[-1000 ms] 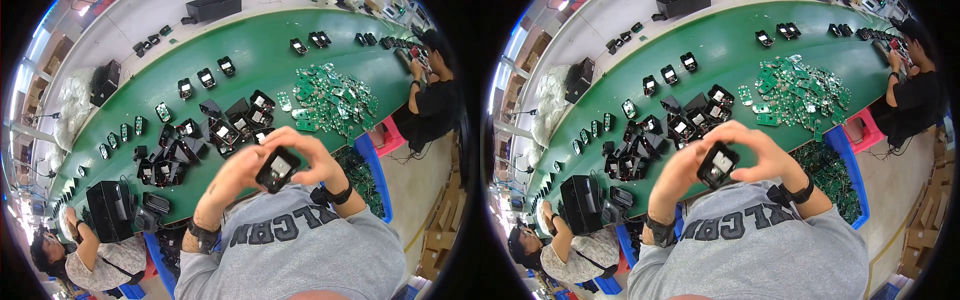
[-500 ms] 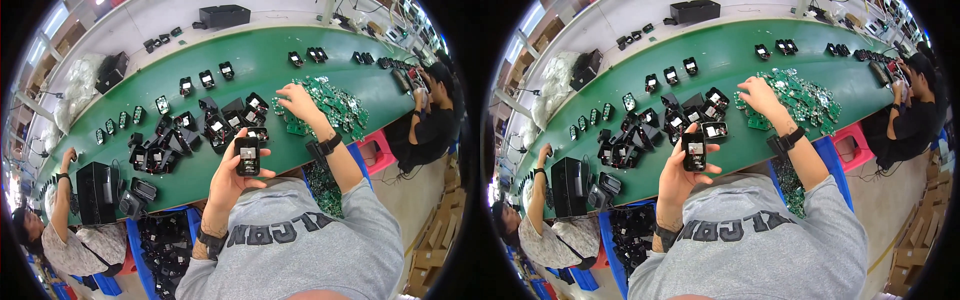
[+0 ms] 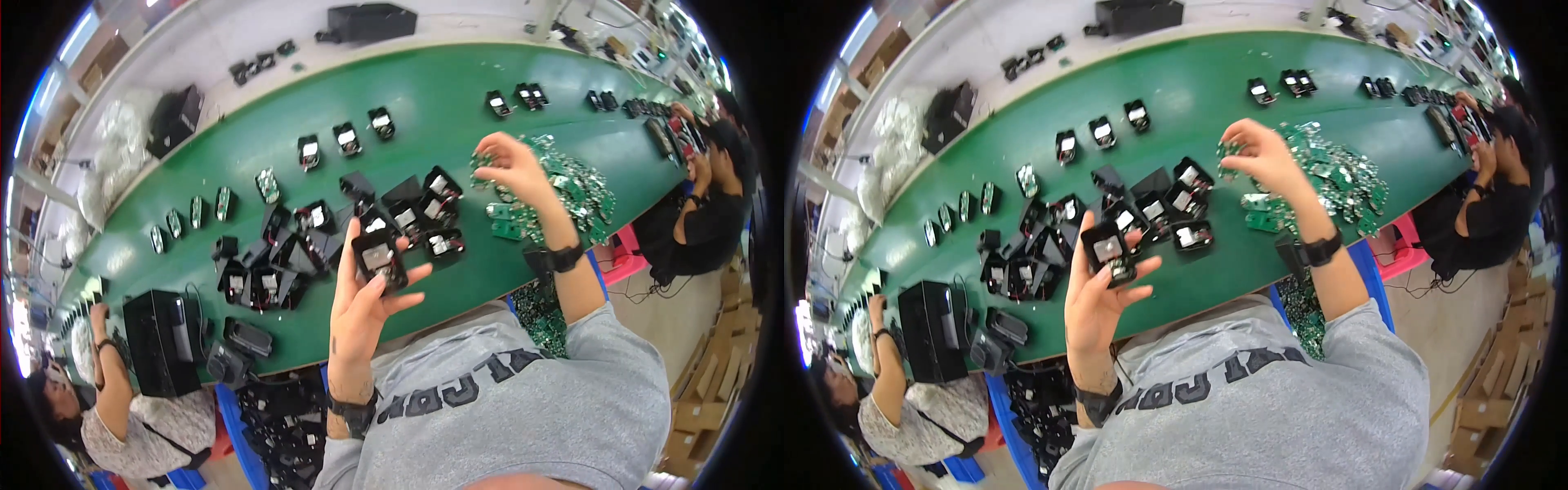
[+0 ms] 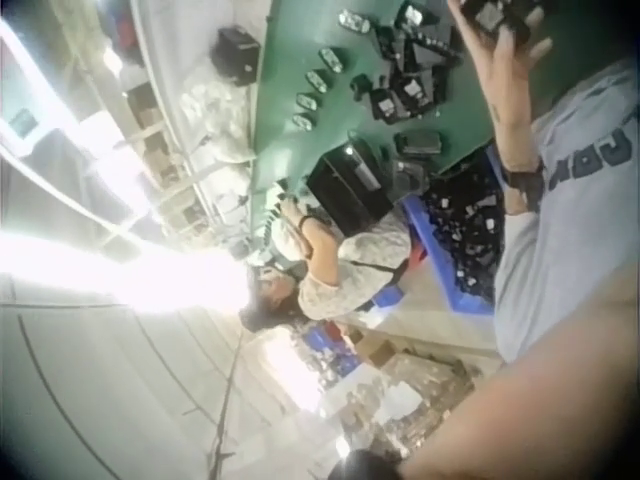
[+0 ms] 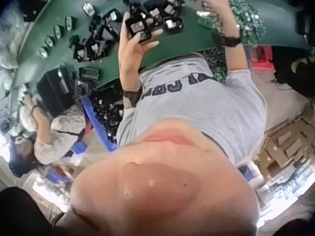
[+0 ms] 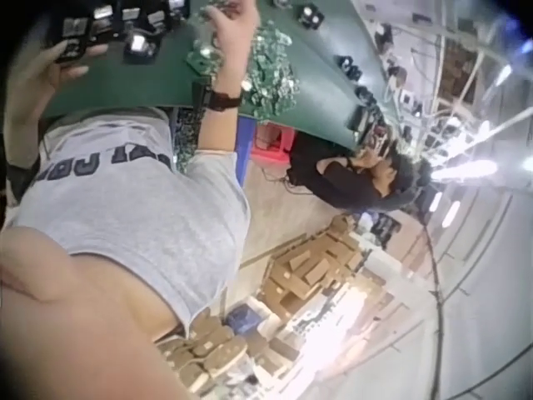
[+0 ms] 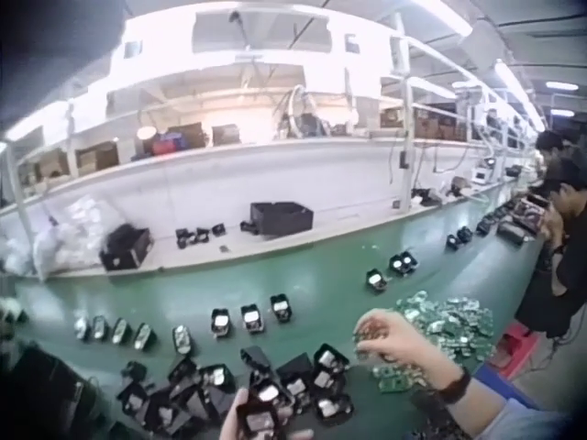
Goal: The person picks up a plastic housing and a circuit board by hand, fits the board into the housing, and presses a connector into place. They repeat this process multiple times, placing each assembled unit onto the conveyor belt.
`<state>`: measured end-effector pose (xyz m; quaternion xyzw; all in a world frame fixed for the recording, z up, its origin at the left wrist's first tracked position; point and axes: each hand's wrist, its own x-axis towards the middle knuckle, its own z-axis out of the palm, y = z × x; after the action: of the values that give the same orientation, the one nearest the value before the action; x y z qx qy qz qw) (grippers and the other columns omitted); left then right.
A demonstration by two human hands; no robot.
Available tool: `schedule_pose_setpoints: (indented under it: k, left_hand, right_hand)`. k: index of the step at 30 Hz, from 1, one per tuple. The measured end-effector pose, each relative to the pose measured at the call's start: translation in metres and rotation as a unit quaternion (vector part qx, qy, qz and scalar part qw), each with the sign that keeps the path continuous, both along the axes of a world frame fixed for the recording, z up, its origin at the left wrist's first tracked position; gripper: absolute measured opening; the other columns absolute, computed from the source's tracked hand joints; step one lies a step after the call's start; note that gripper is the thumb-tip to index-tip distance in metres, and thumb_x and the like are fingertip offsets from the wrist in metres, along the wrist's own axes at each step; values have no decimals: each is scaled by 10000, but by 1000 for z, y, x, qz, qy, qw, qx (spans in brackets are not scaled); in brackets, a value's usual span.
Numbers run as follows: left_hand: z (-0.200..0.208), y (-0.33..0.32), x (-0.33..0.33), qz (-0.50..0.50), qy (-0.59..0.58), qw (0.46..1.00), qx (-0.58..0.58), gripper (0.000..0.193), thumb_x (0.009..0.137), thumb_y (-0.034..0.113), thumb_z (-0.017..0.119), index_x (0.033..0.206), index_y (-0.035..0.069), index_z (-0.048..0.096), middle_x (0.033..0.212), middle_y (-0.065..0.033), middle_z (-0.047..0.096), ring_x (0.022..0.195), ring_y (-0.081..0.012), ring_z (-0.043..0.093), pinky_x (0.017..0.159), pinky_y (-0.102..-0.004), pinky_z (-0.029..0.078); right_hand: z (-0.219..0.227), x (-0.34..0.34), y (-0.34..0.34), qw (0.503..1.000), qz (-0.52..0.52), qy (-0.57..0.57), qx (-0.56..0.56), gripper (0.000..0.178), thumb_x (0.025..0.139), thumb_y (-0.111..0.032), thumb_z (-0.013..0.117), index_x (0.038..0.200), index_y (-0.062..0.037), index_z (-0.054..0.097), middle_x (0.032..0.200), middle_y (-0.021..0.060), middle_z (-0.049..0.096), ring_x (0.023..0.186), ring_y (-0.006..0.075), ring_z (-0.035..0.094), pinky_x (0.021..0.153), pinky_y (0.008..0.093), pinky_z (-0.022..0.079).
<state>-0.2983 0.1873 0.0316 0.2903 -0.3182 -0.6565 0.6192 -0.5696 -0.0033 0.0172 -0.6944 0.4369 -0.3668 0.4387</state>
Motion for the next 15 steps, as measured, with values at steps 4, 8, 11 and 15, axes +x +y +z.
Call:
schedule_pose_setpoints:
  k: [4,8,11,15]
  left_hand:
    - [-5,-25,4,14,-16,1000,4,759,923,65,498,1556,137,86,1341,-244,501,1073,-401,641,765,-395,621]
    - [-8,-44,5,43,-75,996,22,754,909,52,501,1554,127,119,1298,-223,531,1029,-354,667,752,-361,620]
    - [-11,-58,12,5,-74,996,48,758,902,52,513,1553,121,130,1293,-207,538,1013,-323,672,753,-349,618]
    - [-13,-69,12,-33,-79,995,59,763,900,40,517,1554,117,131,1312,-183,526,1050,-278,649,761,-340,614]
  right_hand:
    - [21,16,27,979,-14,-178,99,232,861,-24,638,1087,-42,588,956,45,643,795,109,645,589,216,544]
    - [24,57,45,961,-15,-221,164,189,865,-42,639,1047,-34,588,887,36,642,740,88,626,564,202,523]
    - [18,76,51,953,11,-241,185,181,844,-58,665,1009,-35,592,854,21,643,659,51,579,514,177,444]
    - [14,90,52,939,2,-255,232,187,831,-50,695,991,-30,601,832,28,647,621,48,575,531,176,452]
